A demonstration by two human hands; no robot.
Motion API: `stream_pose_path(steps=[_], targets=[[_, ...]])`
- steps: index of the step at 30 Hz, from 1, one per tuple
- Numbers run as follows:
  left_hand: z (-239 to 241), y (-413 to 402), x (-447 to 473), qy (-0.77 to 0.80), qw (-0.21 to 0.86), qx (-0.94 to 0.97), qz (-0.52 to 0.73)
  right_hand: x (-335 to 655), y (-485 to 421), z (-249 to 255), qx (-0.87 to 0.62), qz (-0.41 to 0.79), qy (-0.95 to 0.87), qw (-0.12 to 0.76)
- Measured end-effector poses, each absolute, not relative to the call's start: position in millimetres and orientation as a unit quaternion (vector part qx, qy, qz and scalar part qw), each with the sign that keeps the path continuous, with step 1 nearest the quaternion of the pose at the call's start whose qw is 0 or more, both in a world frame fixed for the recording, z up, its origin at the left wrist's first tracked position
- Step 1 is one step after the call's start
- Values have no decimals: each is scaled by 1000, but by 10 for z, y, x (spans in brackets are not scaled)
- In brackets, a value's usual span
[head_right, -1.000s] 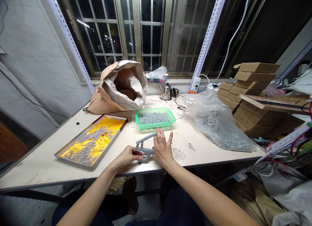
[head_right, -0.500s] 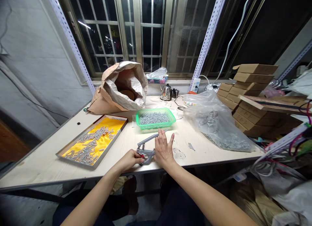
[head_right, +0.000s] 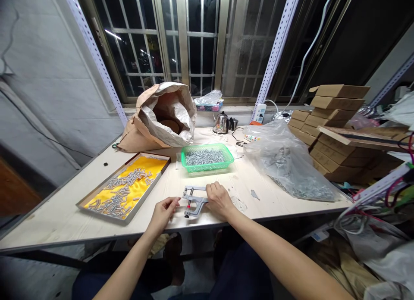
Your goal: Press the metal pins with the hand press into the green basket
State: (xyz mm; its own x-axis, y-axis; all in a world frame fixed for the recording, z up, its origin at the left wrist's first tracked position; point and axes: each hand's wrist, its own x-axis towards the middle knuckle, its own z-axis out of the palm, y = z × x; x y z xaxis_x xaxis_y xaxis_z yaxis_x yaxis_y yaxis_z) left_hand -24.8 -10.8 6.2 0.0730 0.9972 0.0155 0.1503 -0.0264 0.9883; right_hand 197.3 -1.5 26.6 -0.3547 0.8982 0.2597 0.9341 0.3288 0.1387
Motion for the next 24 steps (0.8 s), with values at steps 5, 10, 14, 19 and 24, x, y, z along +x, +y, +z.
stream_pose_path(steps=[5, 10, 14, 19, 24], targets=[[20, -99, -285, 558, 437, 505, 493, 1866, 96, 159, -566, -97, -818, 34], [72, -113, -266, 550, 462, 514, 469, 1755, 139, 217, -571, -110, -811, 68], [131, -106, -224, 512, 505, 551, 424, 1717, 88, 334, -588, -148, -781, 151], [157, -62, -85, 538, 517, 523, 412, 1749, -39, 288, -581, -183, -752, 253], [227, -20, 92, 548, 518, 522, 398, 1855, -154, 137, -637, -161, -702, 274]])
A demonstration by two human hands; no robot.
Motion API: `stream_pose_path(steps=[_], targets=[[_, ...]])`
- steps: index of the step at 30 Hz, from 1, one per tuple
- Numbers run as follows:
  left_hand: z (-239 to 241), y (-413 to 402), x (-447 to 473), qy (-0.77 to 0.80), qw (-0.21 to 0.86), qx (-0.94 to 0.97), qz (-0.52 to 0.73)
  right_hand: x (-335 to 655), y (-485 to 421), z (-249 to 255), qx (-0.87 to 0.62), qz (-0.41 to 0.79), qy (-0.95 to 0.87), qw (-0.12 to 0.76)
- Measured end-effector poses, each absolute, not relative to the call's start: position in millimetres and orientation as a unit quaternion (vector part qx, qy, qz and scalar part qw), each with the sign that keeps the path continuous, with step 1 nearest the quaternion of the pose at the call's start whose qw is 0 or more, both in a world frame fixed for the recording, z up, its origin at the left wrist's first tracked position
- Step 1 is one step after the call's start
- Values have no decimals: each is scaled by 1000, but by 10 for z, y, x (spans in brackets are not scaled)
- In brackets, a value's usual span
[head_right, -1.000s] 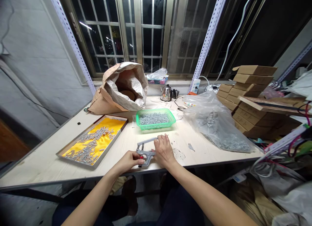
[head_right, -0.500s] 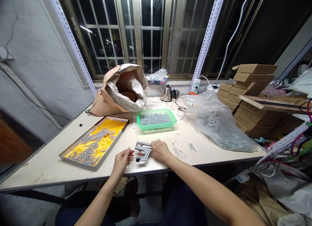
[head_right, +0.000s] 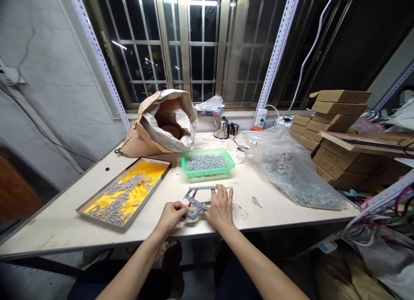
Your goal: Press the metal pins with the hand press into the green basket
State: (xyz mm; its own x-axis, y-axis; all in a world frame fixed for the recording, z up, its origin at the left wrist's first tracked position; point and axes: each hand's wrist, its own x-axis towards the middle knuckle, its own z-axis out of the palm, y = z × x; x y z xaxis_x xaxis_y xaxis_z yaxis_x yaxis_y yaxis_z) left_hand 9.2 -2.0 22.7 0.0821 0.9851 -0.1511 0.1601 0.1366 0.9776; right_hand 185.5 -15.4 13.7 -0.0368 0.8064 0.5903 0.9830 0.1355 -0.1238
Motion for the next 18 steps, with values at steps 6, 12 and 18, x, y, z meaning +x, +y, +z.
stream_pose_path(steps=[6, 12, 18], targets=[[566, 150, 37, 494, 555, 623, 247, 1909, -178, 21, -651, -124, -684, 305], [744, 464, 45, 441, 611, 619, 223, 1938, -111, -63, -646, -95, -683, 328], [878, 567, 96, 446, 546, 684, 189, 1975, -96, -84, -654, -89, -664, 352]])
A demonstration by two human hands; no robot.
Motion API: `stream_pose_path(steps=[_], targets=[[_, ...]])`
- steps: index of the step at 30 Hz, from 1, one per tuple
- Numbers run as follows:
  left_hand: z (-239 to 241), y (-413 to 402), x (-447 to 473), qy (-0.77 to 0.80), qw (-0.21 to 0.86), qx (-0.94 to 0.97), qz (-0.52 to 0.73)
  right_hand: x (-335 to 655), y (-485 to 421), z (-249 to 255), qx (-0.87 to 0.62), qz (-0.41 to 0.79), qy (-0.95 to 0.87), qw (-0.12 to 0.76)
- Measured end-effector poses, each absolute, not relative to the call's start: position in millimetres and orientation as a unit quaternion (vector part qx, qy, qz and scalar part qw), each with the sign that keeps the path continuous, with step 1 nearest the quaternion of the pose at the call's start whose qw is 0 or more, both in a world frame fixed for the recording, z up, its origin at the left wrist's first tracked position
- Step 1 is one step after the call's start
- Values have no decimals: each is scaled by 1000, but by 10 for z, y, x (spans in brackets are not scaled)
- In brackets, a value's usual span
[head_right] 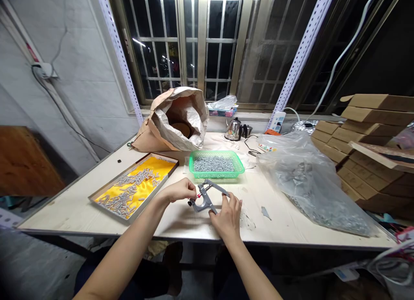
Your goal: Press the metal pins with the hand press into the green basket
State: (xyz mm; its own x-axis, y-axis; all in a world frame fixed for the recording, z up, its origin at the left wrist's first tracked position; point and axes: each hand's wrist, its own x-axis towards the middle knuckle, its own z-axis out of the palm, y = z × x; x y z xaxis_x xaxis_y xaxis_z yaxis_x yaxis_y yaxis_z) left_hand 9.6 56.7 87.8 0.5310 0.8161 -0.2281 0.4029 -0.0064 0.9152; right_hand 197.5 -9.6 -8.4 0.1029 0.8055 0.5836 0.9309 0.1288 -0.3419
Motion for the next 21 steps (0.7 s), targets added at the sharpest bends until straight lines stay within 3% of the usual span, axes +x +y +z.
stream_pose_path(steps=[4, 7, 14, 21], targets=[[903, 569, -122, 394, 633, 607, 274, 2024, -58, -160, -672, -49, -644, 362], [909, 710, -114, 419, 625, 555, 355, 2043, -24, -222, -682, -20, -635, 362], [918, 1358, 423, 566, 410, 612, 370, 2072, -19, -272, -676, -49, -652, 339], [788, 1521, -771, 733, 225, 565, 305, 2056, -11, -276, -674, -36, -659, 332]])
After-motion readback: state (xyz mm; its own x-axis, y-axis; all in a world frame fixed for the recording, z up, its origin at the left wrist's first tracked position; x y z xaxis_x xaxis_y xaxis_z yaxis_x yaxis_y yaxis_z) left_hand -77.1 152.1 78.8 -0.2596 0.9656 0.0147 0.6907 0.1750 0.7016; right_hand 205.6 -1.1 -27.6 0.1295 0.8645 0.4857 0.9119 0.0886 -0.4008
